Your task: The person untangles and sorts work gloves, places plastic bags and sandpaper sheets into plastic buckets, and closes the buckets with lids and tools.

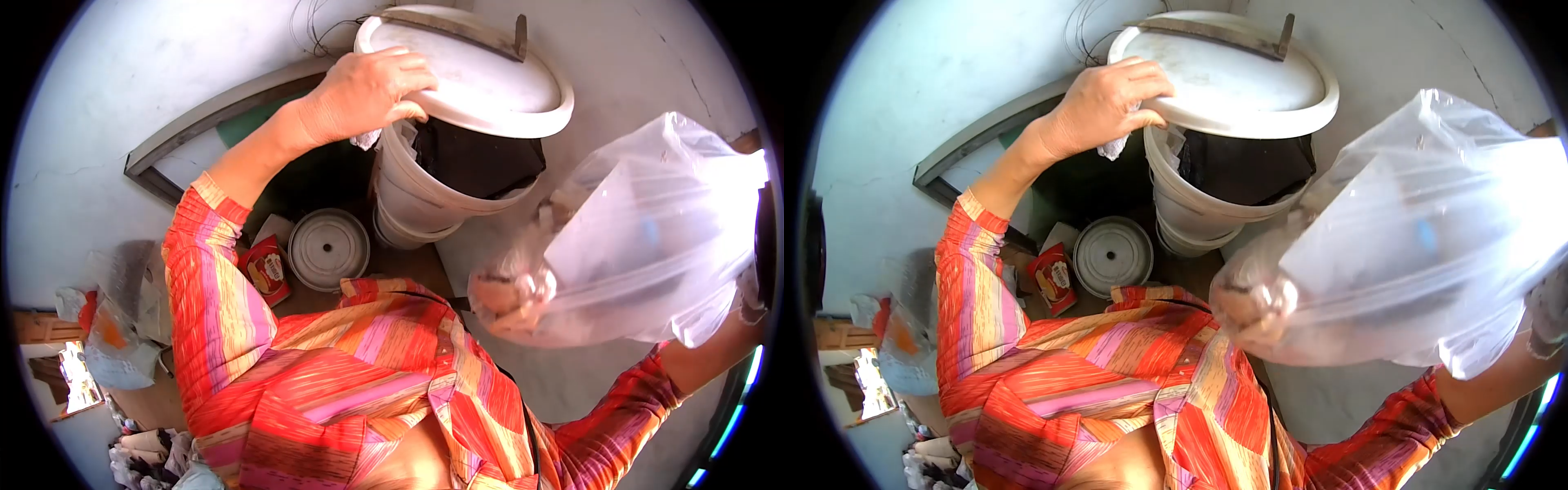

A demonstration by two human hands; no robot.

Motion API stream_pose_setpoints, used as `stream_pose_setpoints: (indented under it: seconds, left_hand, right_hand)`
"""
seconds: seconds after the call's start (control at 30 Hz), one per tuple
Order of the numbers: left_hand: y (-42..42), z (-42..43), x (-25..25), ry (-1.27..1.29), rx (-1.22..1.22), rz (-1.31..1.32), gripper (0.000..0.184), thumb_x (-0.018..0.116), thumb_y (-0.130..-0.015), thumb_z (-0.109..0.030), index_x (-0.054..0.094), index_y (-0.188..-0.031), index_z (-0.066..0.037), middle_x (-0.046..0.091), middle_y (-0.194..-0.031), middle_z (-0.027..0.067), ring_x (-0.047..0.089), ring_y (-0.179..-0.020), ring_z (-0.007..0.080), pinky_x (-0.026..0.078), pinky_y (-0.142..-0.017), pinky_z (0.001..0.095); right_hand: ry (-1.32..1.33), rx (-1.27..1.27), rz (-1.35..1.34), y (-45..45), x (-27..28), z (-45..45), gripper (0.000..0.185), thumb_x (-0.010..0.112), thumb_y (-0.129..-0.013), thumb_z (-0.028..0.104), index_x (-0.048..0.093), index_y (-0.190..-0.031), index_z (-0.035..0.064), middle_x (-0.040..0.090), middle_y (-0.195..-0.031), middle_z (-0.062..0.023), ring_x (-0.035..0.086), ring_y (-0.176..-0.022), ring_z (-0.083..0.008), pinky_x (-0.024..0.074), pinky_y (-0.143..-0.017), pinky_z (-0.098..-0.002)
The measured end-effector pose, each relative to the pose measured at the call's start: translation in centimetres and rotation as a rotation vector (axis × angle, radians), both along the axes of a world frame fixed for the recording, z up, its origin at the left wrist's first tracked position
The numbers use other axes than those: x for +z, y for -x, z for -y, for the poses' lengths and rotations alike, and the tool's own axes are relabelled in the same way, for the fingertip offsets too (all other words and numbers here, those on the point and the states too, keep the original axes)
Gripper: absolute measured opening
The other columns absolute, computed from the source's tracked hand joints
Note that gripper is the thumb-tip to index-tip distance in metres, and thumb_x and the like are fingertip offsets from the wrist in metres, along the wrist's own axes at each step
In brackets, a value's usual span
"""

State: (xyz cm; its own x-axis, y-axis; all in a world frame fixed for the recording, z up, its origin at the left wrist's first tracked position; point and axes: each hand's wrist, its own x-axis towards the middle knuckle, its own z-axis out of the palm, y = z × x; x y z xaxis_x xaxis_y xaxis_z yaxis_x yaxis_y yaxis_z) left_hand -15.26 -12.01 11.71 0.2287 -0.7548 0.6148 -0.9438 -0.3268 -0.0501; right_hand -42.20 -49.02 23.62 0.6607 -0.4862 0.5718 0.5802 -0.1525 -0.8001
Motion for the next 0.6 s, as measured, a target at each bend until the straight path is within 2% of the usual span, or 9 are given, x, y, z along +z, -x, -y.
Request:
stream_pose_setpoints:
  seconds: [0.27, 0.3, 0.33, 0.53, 0.57, 0.6]
  left_hand:
    - [-0.3, -1.2, 1.3, 0.02, 0.03, 0.127, 0.032, 0.072, -0.067, -0.019, 0.059, -0.094, -0.006, 0.059, -0.093, 0.0066, 0.058, -0.084, 0.0252, 0.048, -0.071, 0.032]
    - [-0.4, -1.8, 1.0, 0.013, 0.1, 0.154, 0.033, 0.072, -0.067, -0.019, 0.059, -0.095, -0.006, 0.06, -0.094, 0.0065, 0.058, -0.084, 0.0253, 0.048, -0.071, 0.0321]
    - [-0.3, -3.0, 2.8, 0.02, 0.156, 0.179, 0.034, 0.073, -0.067, -0.019, 0.06, -0.096, -0.006, 0.06, -0.095, 0.0065, 0.058, -0.084, 0.0253, 0.048, -0.071, 0.0322]
    - [-0.2, -4.5, 2.3, 0.016, 0.291, 0.156, 0.031, 0.074, -0.066, -0.016, 0.061, -0.091, -0.003, 0.061, -0.092, 0.007, 0.059, -0.082, 0.0253, 0.048, -0.072, 0.032]
    - [1.0, -5.5, 5.9, 0.053, 0.277, 0.106, 0.031, 0.074, -0.066, -0.015, 0.061, -0.091, -0.002, 0.061, -0.091, 0.0072, 0.058, -0.081, 0.0253, 0.048, -0.072, 0.0319]
    - [1.0, -5.6, 5.9, 0.066, 0.299, 0.069, 0.032, 0.074, -0.066, -0.014, 0.06, -0.091, -0.001, 0.061, -0.091, 0.0075, 0.058, -0.081, 0.0254, 0.048, -0.072, 0.0319]
  right_hand:
    - [0.129, 0.103, -0.048, -9.1, -0.3, 0.9, 0.033, 0.059, -0.078, 0.024, 0.059, -0.102, 0.0013, 0.063, -0.094, -0.0104, 0.06, -0.084, -0.0225, 0.0484, -0.08, -0.0364]
    - [0.149, 0.11, -0.049, -10.4, -0.2, 0.9, 0.033, 0.059, -0.078, 0.024, 0.059, -0.102, 0.0014, 0.063, -0.094, -0.0103, 0.06, -0.083, -0.0224, 0.0486, -0.079, -0.0363]
    - [0.178, 0.112, -0.053, -11.2, 1.3, 0.4, 0.033, 0.06, -0.078, 0.024, 0.059, -0.102, 0.0015, 0.063, -0.094, -0.0102, 0.06, -0.083, -0.0223, 0.0489, -0.079, -0.0361]
    - [0.364, 0.139, -0.066, -17.9, 2.1, 0.5, 0.034, 0.06, -0.077, 0.025, 0.06, -0.102, 0.002, 0.063, -0.093, -0.0094, 0.061, -0.081, -0.0217, 0.0501, -0.077, -0.0352]
    - [0.447, 0.1, -0.086, -17.0, 5.4, -0.8, 0.034, 0.061, -0.077, 0.025, 0.06, -0.102, 0.0021, 0.063, -0.092, -0.0093, 0.061, -0.081, -0.0216, 0.0503, -0.077, -0.035]
    - [0.515, 0.086, -0.095, -17.9, 5.4, -0.8, 0.034, 0.061, -0.077, 0.025, 0.06, -0.102, 0.0022, 0.064, -0.092, -0.0091, 0.062, -0.08, -0.0215, 0.0506, -0.077, -0.0349]
